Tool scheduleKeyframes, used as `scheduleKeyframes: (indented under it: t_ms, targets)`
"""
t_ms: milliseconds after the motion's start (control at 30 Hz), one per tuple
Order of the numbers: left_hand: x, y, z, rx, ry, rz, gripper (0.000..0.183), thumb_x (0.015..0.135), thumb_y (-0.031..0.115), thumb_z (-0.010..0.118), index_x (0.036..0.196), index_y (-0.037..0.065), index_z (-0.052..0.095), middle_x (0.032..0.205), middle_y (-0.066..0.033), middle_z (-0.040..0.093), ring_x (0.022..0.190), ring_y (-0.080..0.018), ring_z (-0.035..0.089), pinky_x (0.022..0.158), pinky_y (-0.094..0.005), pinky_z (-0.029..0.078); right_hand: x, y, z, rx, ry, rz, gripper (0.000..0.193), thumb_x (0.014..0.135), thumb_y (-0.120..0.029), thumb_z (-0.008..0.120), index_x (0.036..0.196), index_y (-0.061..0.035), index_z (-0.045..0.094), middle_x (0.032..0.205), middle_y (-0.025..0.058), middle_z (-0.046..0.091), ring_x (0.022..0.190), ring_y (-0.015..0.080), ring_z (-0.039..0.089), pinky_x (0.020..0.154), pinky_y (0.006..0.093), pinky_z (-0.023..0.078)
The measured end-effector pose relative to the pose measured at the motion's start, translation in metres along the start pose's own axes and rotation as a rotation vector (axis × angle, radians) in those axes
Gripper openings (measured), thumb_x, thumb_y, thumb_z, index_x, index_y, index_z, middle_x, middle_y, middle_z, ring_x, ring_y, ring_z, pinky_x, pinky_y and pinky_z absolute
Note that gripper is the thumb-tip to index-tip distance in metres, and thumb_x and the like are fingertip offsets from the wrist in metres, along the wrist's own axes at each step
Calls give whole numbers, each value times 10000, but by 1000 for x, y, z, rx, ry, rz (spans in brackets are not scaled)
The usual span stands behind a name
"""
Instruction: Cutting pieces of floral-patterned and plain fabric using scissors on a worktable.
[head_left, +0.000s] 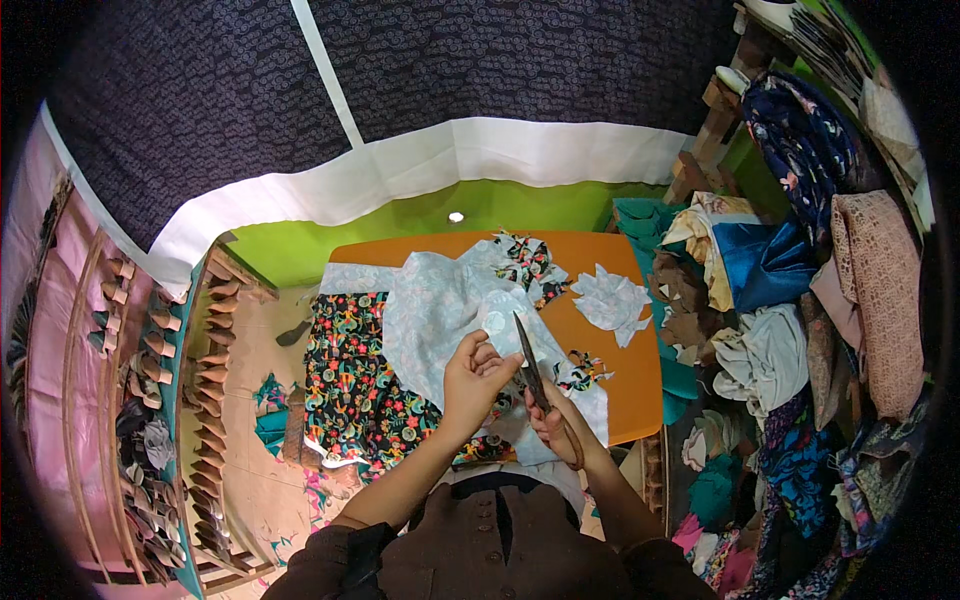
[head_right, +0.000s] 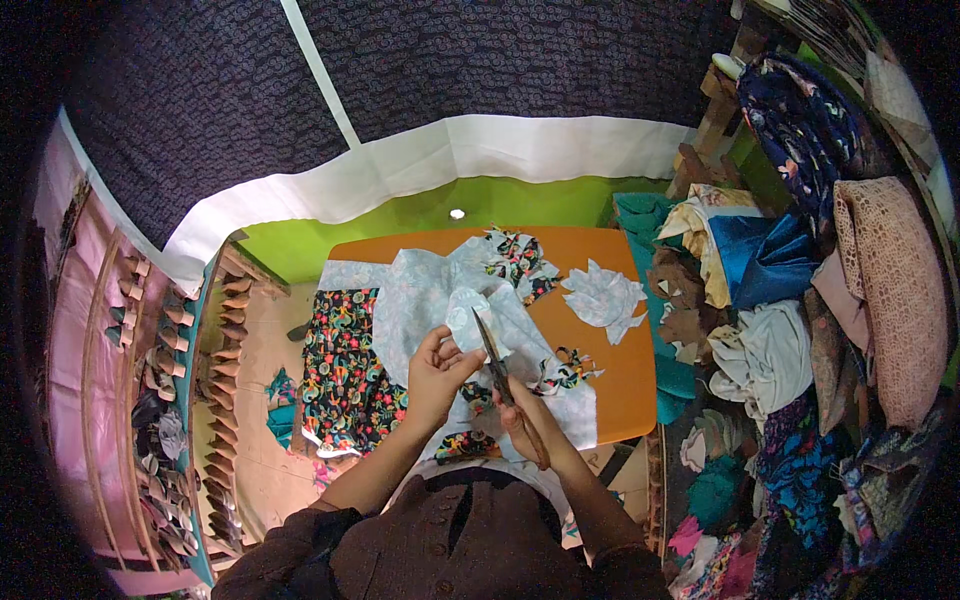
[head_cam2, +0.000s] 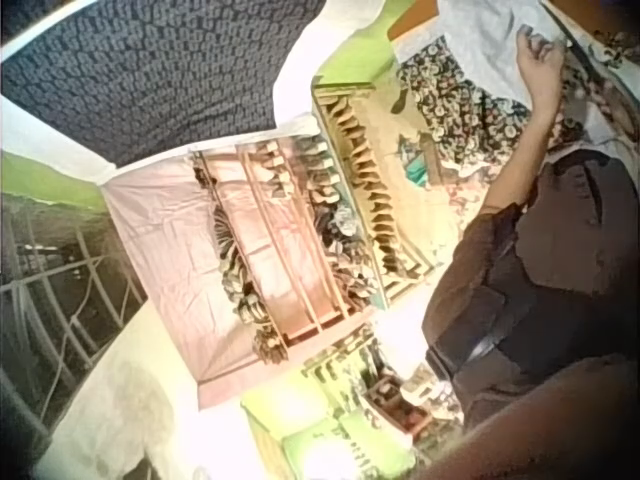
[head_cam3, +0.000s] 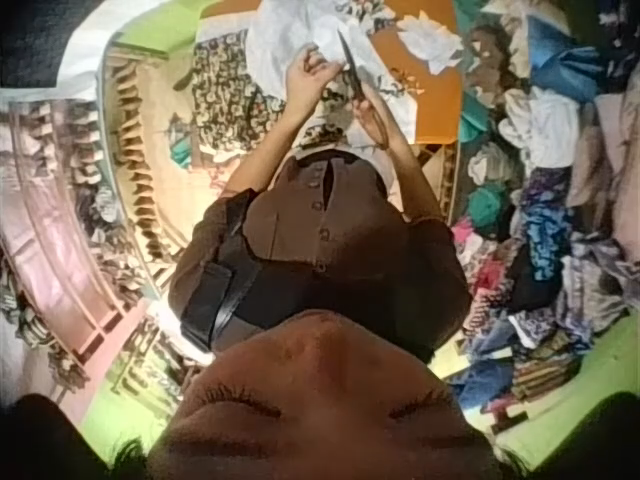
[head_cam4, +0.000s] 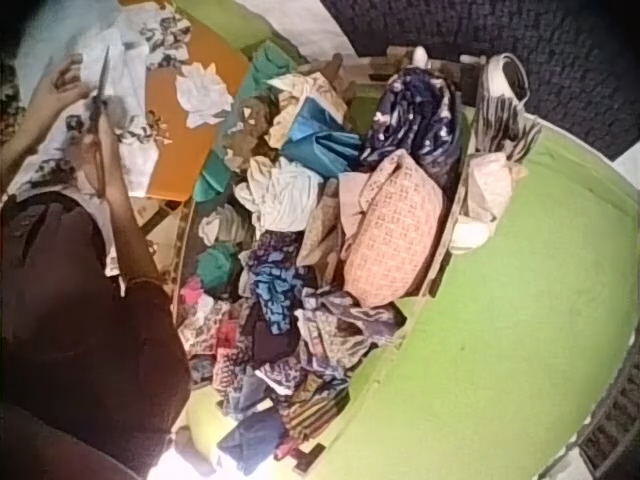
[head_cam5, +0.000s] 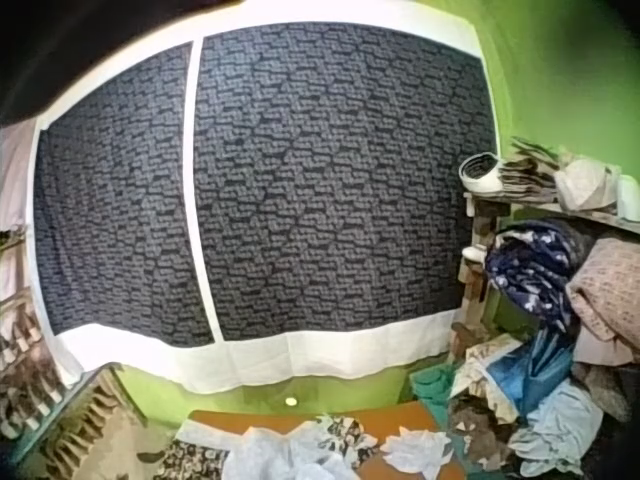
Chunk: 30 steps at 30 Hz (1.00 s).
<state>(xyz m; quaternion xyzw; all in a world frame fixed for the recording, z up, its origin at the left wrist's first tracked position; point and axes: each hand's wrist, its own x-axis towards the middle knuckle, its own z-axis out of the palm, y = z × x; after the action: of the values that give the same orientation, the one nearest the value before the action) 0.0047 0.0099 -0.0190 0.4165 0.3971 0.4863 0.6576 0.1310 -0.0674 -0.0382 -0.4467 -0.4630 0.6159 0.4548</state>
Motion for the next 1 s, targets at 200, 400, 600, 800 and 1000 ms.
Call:
scheduleKeyframes:
  t_ms: [200,400,600,800,1000]
  targets:
    - [-3,-1,-2,23,31,-4,408,692,-3,633,1019,-49,394,729,-31,507,645,-58,493,567,-167,398,-5,-8,3,131,-24,66,776,621,-709,429,1037,-58,367,719,-49,329,565,31,288,471,146,236]
    - [-3,-2,-4,74,22,25,443,683,-30,625,1047,-44,372,795,-73,554,677,-81,527,594,-185,434,-5,2,3,409,-14,181,775,642,-682,422,1096,-59,349,732,-60,330,608,44,281,529,164,254]
    - [-4,-4,0,33,12,61,438,690,-41,617,1045,-48,360,747,-32,511,634,-53,487,563,-161,408,-7,-4,8,131,0,-21,742,666,-670,405,1067,-48,354,721,-53,321,584,35,278,495,151,239]
    - [-2,1,-7,95,-11,19,427,689,-37,617,1038,-50,371,793,-66,550,695,-85,535,600,-171,433,-8,-15,10,159,-16,52,689,654,-690,397,933,-61,358,700,-41,306,527,28,233,434,146,194]
    - [-2,-3,-5,119,-25,-27,515,687,-9,632,1105,-101,344,696,-17,494,610,-34,473,532,-138,389,-4,-2,6,126,-3,11,704,648,-707,382,913,-55,367,661,-38,302,494,21,242,410,140,202]
